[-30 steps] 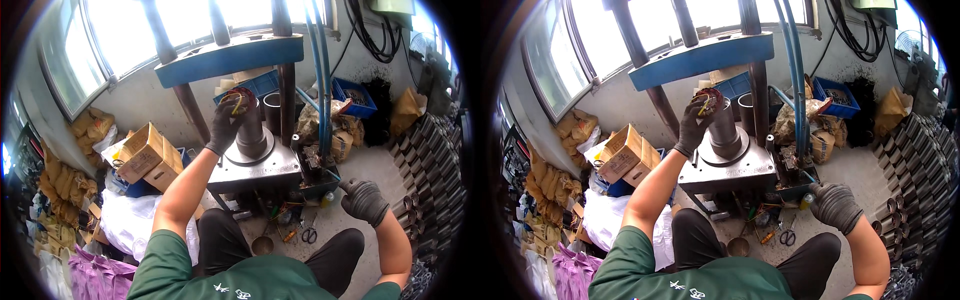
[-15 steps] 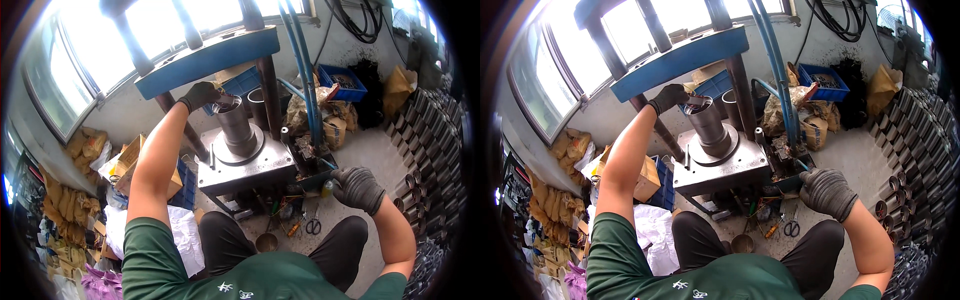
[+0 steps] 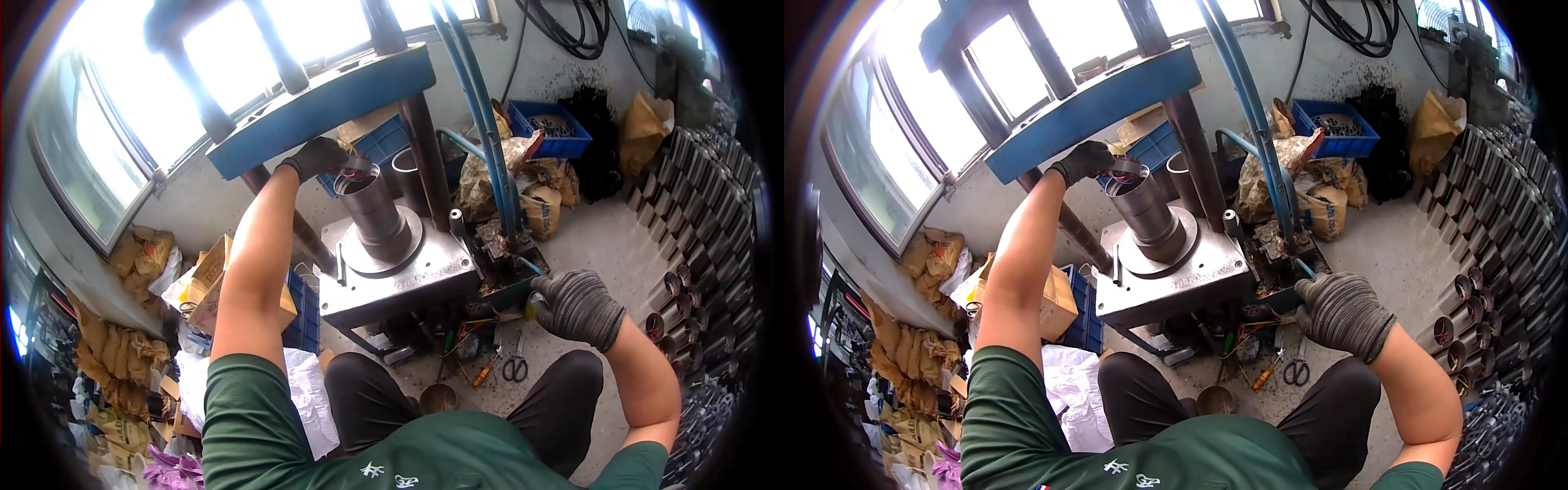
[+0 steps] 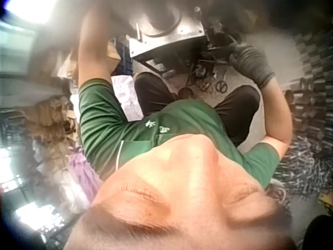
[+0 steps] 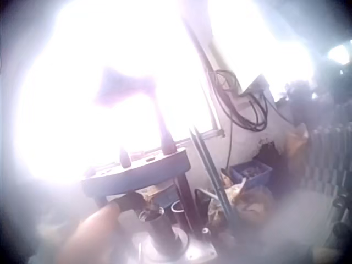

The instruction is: The person handles a motor stator and wires, using a probe tool to guide the wires into the stator slots. They then place the stator and a metal cylinder into a hydraulic press, operate the machine to assemble the parts, and place the finished assembly into a container.

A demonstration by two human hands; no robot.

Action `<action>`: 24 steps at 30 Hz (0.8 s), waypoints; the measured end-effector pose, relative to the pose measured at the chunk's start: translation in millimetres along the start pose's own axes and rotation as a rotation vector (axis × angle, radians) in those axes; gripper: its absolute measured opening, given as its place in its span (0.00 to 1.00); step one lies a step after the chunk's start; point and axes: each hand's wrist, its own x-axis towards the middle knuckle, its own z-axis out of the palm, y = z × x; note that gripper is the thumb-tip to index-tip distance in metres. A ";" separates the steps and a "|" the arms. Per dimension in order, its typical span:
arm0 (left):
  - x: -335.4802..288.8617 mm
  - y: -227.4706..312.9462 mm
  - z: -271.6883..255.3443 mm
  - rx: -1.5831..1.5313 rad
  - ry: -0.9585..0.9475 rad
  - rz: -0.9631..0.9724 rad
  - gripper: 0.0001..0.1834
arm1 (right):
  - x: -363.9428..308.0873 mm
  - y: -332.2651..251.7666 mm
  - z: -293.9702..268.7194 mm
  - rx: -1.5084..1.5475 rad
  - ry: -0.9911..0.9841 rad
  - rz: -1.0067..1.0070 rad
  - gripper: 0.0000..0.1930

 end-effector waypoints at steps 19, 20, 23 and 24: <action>-20.6 -13.9 119.7 -1.001 0.560 0.049 0.20 | -2.4 0.9 6.7 0.040 0.095 -0.011 0.14; -22.9 -1.8 124.7 -1.056 0.591 0.081 0.22 | -2.4 1.7 6.5 0.038 0.093 -0.007 0.14; -26.5 11.2 135.9 -0.828 0.760 0.083 0.24 | -2.4 2.0 6.2 0.031 0.095 -0.020 0.16; -27.7 11.4 139.3 -0.711 0.823 0.091 0.24 | -2.3 1.2 6.1 0.032 0.104 -0.024 0.16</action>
